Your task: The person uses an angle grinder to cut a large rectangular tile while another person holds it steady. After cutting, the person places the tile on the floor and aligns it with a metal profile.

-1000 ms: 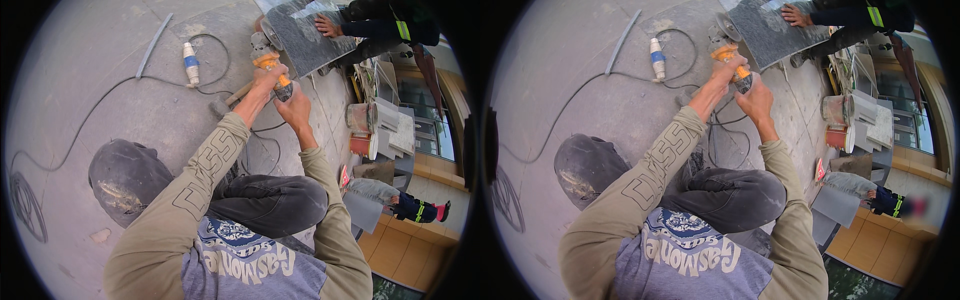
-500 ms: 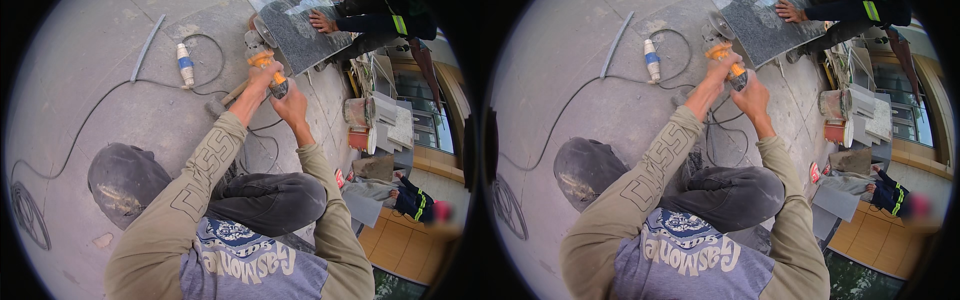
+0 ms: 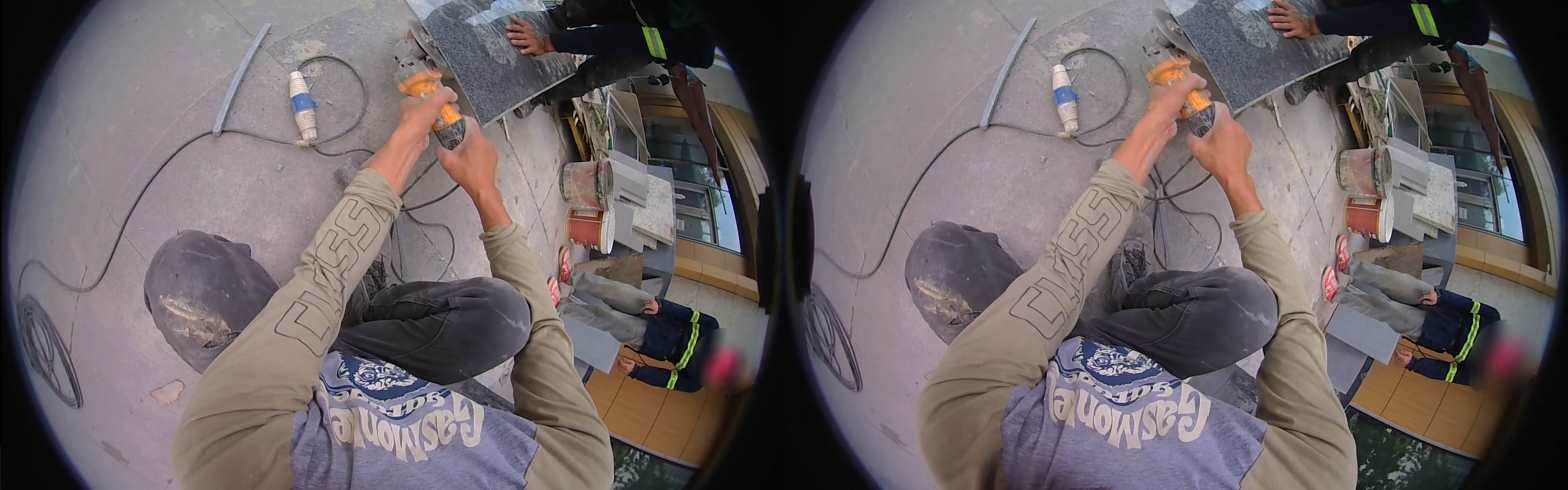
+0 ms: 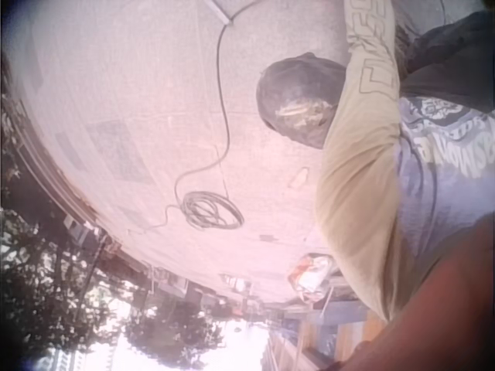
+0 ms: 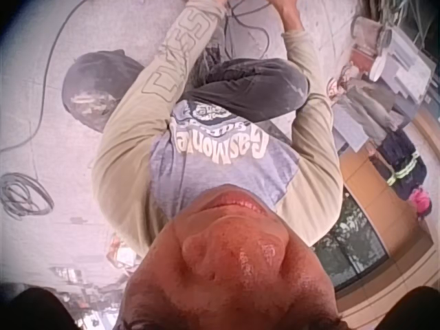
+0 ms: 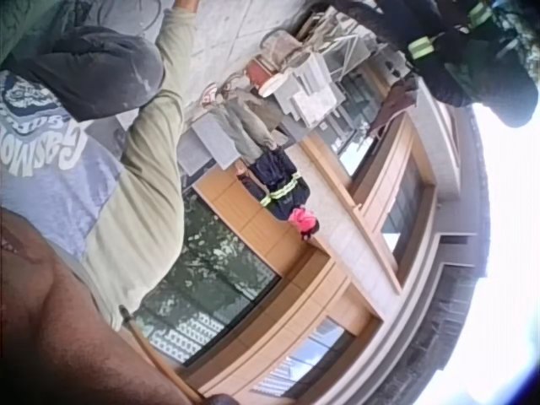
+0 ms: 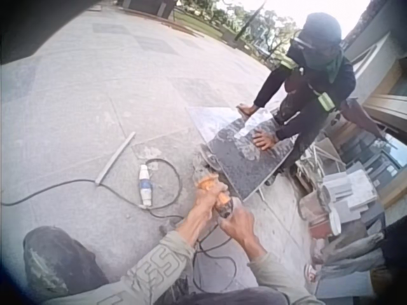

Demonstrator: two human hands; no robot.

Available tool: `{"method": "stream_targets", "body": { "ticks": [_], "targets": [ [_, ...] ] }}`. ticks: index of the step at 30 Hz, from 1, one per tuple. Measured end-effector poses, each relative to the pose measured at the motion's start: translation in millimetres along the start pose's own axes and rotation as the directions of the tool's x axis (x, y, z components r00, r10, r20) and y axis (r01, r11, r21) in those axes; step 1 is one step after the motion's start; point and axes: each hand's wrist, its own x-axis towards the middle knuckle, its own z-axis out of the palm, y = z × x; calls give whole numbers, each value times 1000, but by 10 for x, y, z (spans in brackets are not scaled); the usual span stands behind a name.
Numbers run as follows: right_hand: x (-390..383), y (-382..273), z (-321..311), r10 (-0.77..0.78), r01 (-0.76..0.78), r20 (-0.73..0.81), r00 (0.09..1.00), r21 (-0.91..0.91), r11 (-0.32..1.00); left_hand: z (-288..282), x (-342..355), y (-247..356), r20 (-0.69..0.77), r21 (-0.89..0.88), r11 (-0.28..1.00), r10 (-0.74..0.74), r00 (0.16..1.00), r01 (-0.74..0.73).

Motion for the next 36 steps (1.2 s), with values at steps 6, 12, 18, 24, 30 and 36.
{"method": "stream_targets", "body": {
  "ticks": [6,12,18,24,30,36],
  "targets": [
    [58,-16,20,0,0,-4,1000,-3,1000,6,39,98,-3,20,999,-36,999,36],
    [56,-13,31,3,-3,-2,1000,5,1000,3,27,106,11,-1,999,-38,999,38],
    [-199,98,-15,12,-12,-16,1000,17,1000,34,-202,-150,0,3,1000,2,1000,-2],
    [-335,192,-65,-11,12,-29,1000,28,1000,99,-411,-199,-16,-55,998,13,1000,-14],
    [-318,185,-70,-2,3,-17,1000,36,999,98,-379,-231,-44,-4,1000,4,999,-4],
    [-201,130,-30,-9,9,-9,1000,47,999,72,-205,-184,-23,-43,999,25,999,-26]
  ]
}}
